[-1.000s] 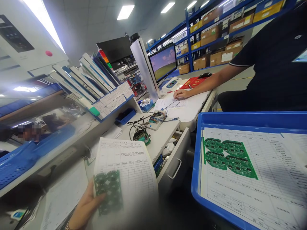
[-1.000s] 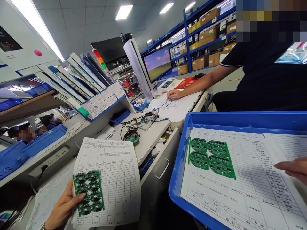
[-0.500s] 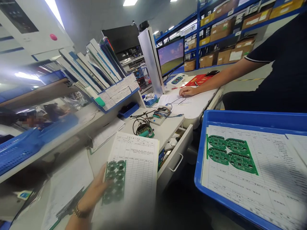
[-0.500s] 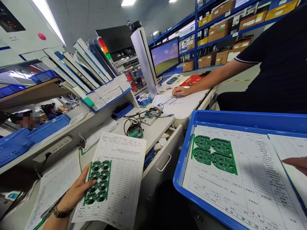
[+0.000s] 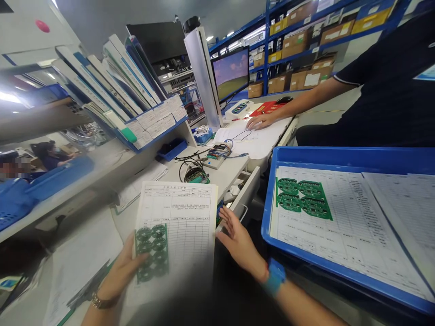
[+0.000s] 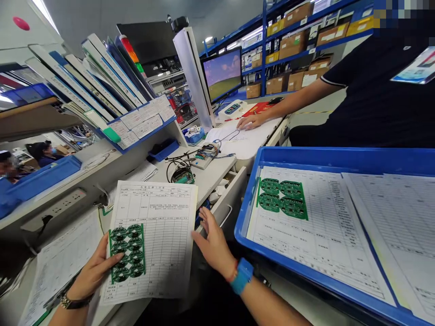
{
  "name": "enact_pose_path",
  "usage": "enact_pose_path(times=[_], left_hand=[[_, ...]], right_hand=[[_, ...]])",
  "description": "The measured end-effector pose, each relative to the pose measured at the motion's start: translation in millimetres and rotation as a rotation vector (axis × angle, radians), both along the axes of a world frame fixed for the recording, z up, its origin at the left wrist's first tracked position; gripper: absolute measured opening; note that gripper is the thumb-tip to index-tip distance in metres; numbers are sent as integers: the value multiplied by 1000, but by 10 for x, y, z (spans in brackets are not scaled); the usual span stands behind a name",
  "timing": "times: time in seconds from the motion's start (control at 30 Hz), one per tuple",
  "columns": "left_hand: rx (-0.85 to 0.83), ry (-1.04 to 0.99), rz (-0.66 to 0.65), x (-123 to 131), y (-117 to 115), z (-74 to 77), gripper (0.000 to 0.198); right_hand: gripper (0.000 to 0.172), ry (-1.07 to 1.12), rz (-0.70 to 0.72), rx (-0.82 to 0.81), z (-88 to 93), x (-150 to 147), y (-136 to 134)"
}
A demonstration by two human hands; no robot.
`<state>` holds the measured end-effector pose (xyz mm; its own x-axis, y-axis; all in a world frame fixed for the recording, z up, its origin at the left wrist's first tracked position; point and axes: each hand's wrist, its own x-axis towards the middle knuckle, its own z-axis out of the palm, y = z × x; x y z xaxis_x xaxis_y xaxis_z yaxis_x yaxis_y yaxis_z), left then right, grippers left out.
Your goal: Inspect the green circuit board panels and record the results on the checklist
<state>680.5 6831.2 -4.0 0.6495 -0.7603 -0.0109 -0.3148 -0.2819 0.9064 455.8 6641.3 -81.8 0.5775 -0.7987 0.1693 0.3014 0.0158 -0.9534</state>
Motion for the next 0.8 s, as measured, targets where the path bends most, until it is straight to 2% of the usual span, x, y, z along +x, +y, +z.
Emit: enact_pose_path(times=[0.1,0.17,0.2,0.33,0.5,0.8], left_hand=[[-7,77,-12,50,47,-45,72],[-23,101,23,77,73,-80,72],[-34,109,36,87,85,-97,73],[-80,156,27,112,122,-145,73],[-96,183,12,103,125,-135,73],[-155,140,131,-41,37,-34,80]], right_hand=[[39,-121,138,237,61,200,-101],[24,-110,213,287,122,194,-129],[22,-102,217,283,149,176,-130],[19,-111,170,228,206,119,-102],[17,-100,145,202,230,110,-81],[19,-83,130,176,302,124,-83]])
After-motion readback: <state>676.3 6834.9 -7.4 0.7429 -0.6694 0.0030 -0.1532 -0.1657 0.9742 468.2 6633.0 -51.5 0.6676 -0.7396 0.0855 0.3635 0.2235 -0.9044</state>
